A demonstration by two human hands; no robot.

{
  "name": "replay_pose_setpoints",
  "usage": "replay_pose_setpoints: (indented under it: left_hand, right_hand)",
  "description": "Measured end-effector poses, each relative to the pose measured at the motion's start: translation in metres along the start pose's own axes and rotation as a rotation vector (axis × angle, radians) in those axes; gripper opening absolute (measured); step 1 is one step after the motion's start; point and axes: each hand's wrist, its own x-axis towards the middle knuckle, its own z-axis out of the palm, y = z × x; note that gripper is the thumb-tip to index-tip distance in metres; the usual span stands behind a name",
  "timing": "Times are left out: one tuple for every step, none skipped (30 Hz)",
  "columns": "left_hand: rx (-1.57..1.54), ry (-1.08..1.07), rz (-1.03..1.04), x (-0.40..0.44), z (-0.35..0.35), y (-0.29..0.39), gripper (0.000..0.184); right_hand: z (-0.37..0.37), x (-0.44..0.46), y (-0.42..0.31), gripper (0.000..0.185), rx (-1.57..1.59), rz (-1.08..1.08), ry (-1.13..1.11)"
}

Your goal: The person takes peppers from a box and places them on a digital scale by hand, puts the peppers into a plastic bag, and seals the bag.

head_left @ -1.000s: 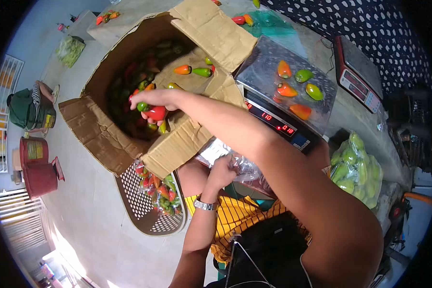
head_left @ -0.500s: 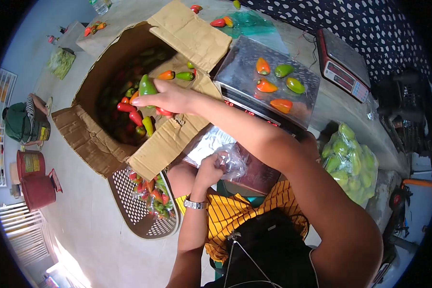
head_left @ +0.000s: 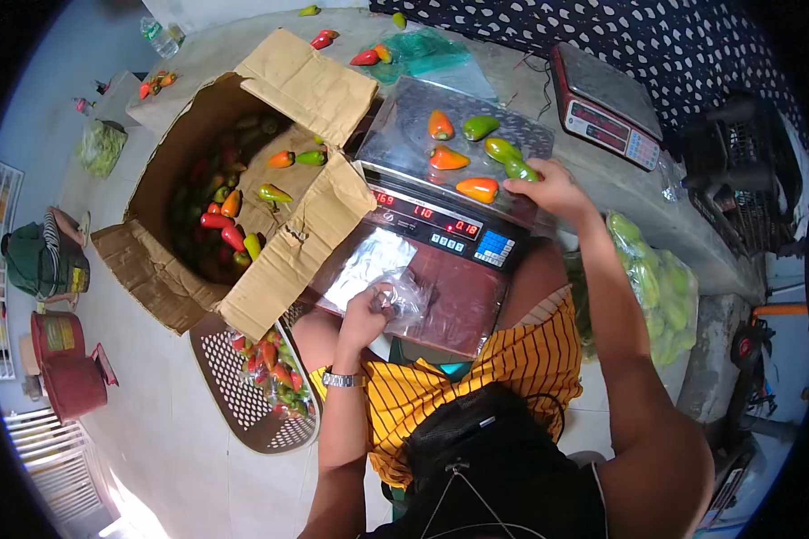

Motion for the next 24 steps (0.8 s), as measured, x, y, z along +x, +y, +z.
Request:
replay_pose_setpoints:
  left_hand:
    - [0.012, -0.02, -0.016, 0.001, -0.002, -0.001, 0.04]
    - [0.025, -0.04, -0.033, 0.0, -0.003, -0.003, 0.04]
    - [0.028, -0.038, -0.036, -0.002, -0.002, -0.008, 0.04]
    - [0.032, -0.035, -0.036, -0.002, -0.002, -0.012, 0.04]
    - [0.034, -0.03, -0.03, 0.0, -0.002, -0.015, 0.039]
    - [0.053, -0.028, -0.043, -0.002, -0.002, -0.012, 0.039]
    - [0.071, -0.025, -0.055, -0.003, -0.003, -0.009, 0.039]
    - [0.088, -0.023, -0.067, -0.004, -0.002, -0.006, 0.038]
    - [0.06, -0.022, -0.056, -0.003, -0.001, -0.005, 0.038]
    - [0.032, -0.021, -0.047, -0.003, -0.001, -0.004, 0.038]
    - [0.004, -0.022, -0.04, -0.003, 0.0, -0.004, 0.039]
    - [0.029, -0.025, -0.044, -0.004, 0.0, -0.001, 0.039]
    - [0.054, -0.029, -0.05, -0.004, -0.001, 0.002, 0.039]
    - [0.08, -0.033, -0.055, -0.005, -0.002, 0.004, 0.039]
    - [0.096, -0.03, -0.047, -0.004, -0.002, 0.001, 0.04]
    - [0.112, -0.026, -0.04, -0.003, -0.002, -0.003, 0.04]
    - [0.129, -0.022, -0.032, -0.002, -0.002, -0.007, 0.04]
    - [0.122, -0.024, -0.035, -0.002, -0.003, -0.007, 0.04]
    - [0.115, -0.026, -0.037, -0.002, -0.003, -0.007, 0.04]
    - [0.107, -0.028, -0.04, -0.002, -0.003, -0.007, 0.04]
    - [0.079, -0.003, -0.009, -0.001, -0.002, -0.01, 0.039]
    - [0.051, 0.022, 0.023, -0.001, 0.0, -0.012, 0.038]
    - [0.023, 0.047, 0.054, 0.0, 0.002, -0.015, 0.037]
    - [0.027, 0.044, 0.047, -0.002, 0.003, -0.011, 0.037]
  right_hand:
    - [0.005, 0.0, 0.0, 0.071, -0.022, 0.001, 0.003]
    - [0.011, 0.002, -0.001, 0.073, -0.043, 0.001, 0.004]
    - [0.017, 0.003, -0.007, 0.074, -0.062, 0.002, 0.006]
    - [0.016, 0.003, -0.021, 0.076, -0.089, 0.058, -0.012]
    - [0.018, 0.005, -0.022, 0.076, -0.084, 0.05, -0.001]
    - [0.02, 0.007, -0.021, 0.075, -0.081, 0.041, 0.009]
    - [0.023, 0.01, -0.02, 0.075, -0.079, 0.032, 0.021]
    - [0.03, 0.014, -0.013, 0.072, -0.109, 0.004, 0.062]
    - [0.035, 0.015, -0.01, 0.07, -0.138, -0.023, 0.1]
    - [0.04, 0.017, -0.005, 0.068, -0.167, -0.05, 0.137]
    - [0.043, 0.018, 0.0, 0.067, -0.154, -0.045, 0.156]
    - [0.042, 0.014, -0.003, 0.066, -0.14, -0.039, 0.174]
    - [0.043, 0.01, -0.005, 0.065, -0.127, -0.032, 0.192]
    - [0.044, 0.006, -0.004, 0.064, -0.102, -0.062, 0.238]
    - [0.047, 0.003, -0.002, 0.063, -0.076, -0.094, 0.285]
    - [0.05, 0.001, -0.001, 0.062, -0.049, -0.127, 0.332]
    - [0.054, 0.0, 0.001, 0.062, -0.051, -0.158, 0.379]
    - [0.058, -0.002, 0.002, 0.061, -0.053, -0.187, 0.427]
    - [0.06, -0.003, 0.004, 0.061, -0.055, -0.217, 0.475]
    - [0.061, -0.004, 0.007, 0.063, -0.02, -0.229, 0.461]
    - [0.062, -0.006, 0.008, 0.066, 0.016, -0.239, 0.447]
    - [0.063, -0.008, 0.009, 0.068, 0.051, -0.25, 0.433]
    - [0.064, -0.01, 0.01, 0.068, 0.047, -0.271, 0.455]
    - [0.066, -0.012, 0.01, 0.068, 0.043, -0.292, 0.478]
